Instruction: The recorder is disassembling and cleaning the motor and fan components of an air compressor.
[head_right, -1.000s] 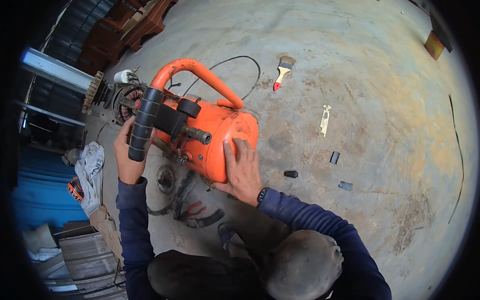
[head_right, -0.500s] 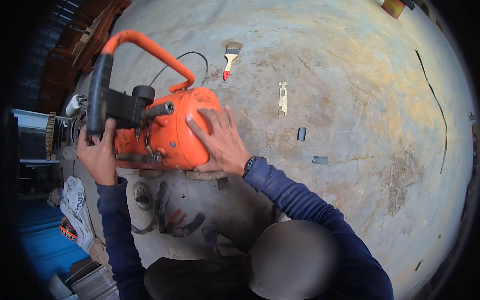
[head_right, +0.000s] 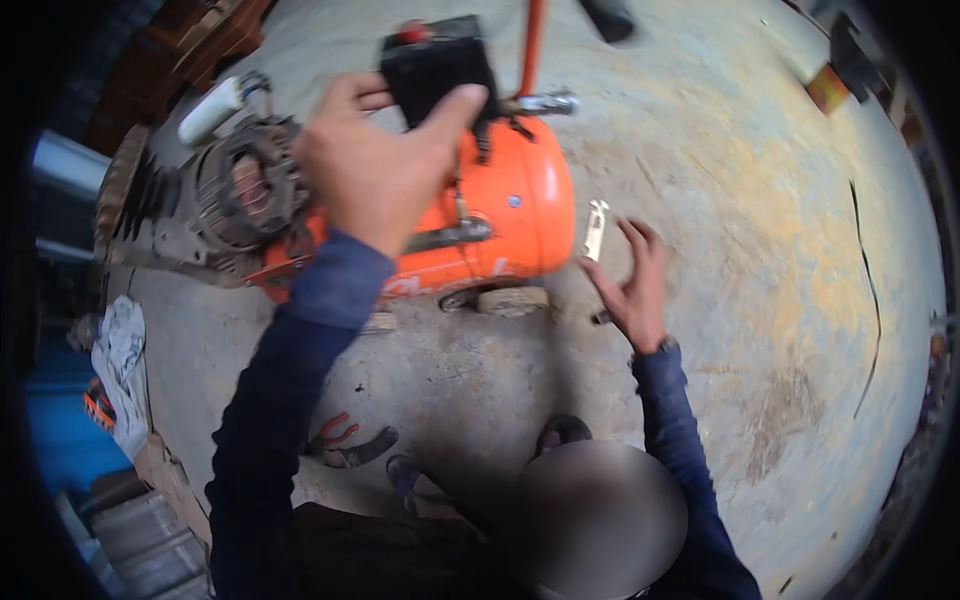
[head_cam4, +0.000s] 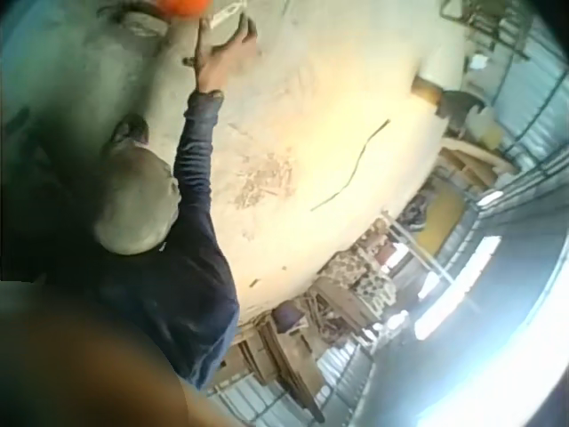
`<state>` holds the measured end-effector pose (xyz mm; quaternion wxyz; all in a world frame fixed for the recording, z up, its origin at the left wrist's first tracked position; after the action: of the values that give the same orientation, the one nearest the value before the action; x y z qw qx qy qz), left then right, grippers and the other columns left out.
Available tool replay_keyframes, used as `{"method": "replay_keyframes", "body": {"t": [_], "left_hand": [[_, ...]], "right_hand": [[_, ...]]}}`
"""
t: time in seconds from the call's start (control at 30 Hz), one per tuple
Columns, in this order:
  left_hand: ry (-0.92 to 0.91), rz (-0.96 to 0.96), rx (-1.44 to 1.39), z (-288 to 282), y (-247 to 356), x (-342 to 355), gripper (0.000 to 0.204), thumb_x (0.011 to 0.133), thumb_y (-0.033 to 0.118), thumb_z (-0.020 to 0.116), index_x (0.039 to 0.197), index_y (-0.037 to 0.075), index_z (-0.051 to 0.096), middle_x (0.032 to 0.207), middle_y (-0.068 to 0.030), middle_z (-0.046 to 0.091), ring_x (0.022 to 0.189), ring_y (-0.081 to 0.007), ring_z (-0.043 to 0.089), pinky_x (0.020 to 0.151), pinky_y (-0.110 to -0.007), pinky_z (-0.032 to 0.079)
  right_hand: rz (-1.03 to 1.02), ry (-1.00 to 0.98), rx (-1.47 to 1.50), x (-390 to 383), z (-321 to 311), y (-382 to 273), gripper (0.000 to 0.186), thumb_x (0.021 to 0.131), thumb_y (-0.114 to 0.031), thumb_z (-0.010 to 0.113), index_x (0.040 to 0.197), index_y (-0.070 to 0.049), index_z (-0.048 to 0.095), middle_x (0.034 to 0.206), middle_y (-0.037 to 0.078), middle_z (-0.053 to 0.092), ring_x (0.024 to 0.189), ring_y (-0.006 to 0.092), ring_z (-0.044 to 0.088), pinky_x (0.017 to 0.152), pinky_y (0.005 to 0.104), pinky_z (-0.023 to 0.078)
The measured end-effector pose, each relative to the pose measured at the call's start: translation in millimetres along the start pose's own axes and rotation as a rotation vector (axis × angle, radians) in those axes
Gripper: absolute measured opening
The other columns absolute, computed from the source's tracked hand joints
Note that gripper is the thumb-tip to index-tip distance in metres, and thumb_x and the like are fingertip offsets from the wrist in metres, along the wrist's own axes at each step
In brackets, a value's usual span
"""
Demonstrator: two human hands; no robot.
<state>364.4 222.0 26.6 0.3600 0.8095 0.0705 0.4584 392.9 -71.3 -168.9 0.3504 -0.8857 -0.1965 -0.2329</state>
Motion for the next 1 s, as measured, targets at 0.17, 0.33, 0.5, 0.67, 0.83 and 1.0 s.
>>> {"method": "replay_keyframes", "body": {"t": [0.17, 0.33, 0.5, 0.67, 0.83, 1.0], "left_hand": [[-0.103, 0.023, -0.211, 10, -4, -14, 0.065, 0.068, 0.029, 0.083, 0.114, -0.009, 0.057, 0.102, -0.0252, 0.062, 0.094, -0.0391, 0.063, 0.084, -0.047, 0.051], [-0.228, 0.194, -0.399, -37, -26, -54, 0.073, 0.076, 0.026, 0.079, 0.132, -0.01, 0.049, 0.124, -0.0289, 0.055, 0.113, -0.0407, 0.058, 0.093, -0.047, 0.048], [0.043, 0.391, -0.085, -200, -111, -79, 0.03, 0.08, 0.019, 0.075, 0.104, 0.006, 0.062, 0.089, -0.0087, 0.068, 0.081, -0.0249, 0.064, 0.078, -0.036, 0.045], [0.39, -0.26, -0.206, -284, -290, -41, 0.037, 0.096, 0.036, 0.056, 0.113, 0.003, 0.057, 0.107, -0.0089, 0.061, 0.102, -0.0175, 0.053, 0.085, -0.031, 0.041], [0.08, -0.512, -0.694, -213, -383, 17, 0.074, 0.097, 0.064, 0.04, 0.134, 0.002, 0.054, 0.128, -0.0091, 0.061, 0.115, -0.0188, 0.056, 0.098, -0.032, 0.042], [0.125, -0.684, -0.997, -183, -348, 21, 0.085, 0.095, 0.074, 0.035, 0.126, -0.001, 0.061, 0.12, -0.0114, 0.066, 0.108, -0.0205, 0.061, 0.097, -0.032, 0.045]], "right_hand": [[0.442, -0.046, 0.14, -107, 4, 64, 0.033, 0.092, -0.014, 0.069, 0.12, 0.002, 0.059, 0.111, 0.013, 0.061, 0.102, 0.0229, 0.059, 0.09, 0.0346, 0.048], [0.692, -0.311, 0.364, -165, 23, 83, 0.029, 0.093, -0.01, 0.067, 0.12, -0.002, 0.059, 0.109, 0.008, 0.063, 0.099, 0.0152, 0.059, 0.085, 0.0299, 0.049], [0.786, -0.388, 1.098, -105, -9, -61, 0.022, 0.095, -0.019, 0.066, 0.111, -0.005, 0.061, 0.101, 0.007, 0.065, 0.088, 0.0152, 0.064, 0.075, 0.0293, 0.053], [0.367, -0.992, 1.074, -91, -52, -132, 0.061, 0.085, -0.04, 0.074, 0.133, -0.006, 0.056, 0.143, 0.02, 0.051, 0.136, 0.0332, 0.044, 0.117, 0.0508, 0.028], [0.352, -0.609, 0.659, -54, -79, -114, 0.041, 0.096, -0.024, 0.065, 0.13, -0.003, 0.056, 0.131, 0.017, 0.058, 0.123, 0.0298, 0.054, 0.106, 0.0449, 0.043], [0.827, -0.473, 0.529, -106, -93, -52, 0.037, 0.099, -0.024, 0.063, 0.128, -0.004, 0.054, 0.125, 0.013, 0.06, 0.112, 0.0272, 0.06, 0.093, 0.0398, 0.052]]}}
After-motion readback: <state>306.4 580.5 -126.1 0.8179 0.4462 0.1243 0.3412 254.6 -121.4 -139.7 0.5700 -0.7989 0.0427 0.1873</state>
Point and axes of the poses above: each hand's wrist, its own x-axis towards the middle knuckle, its own z-axis out of the palm, y = z × x, the point moved 10 cm from there along x, towards the middle knuckle
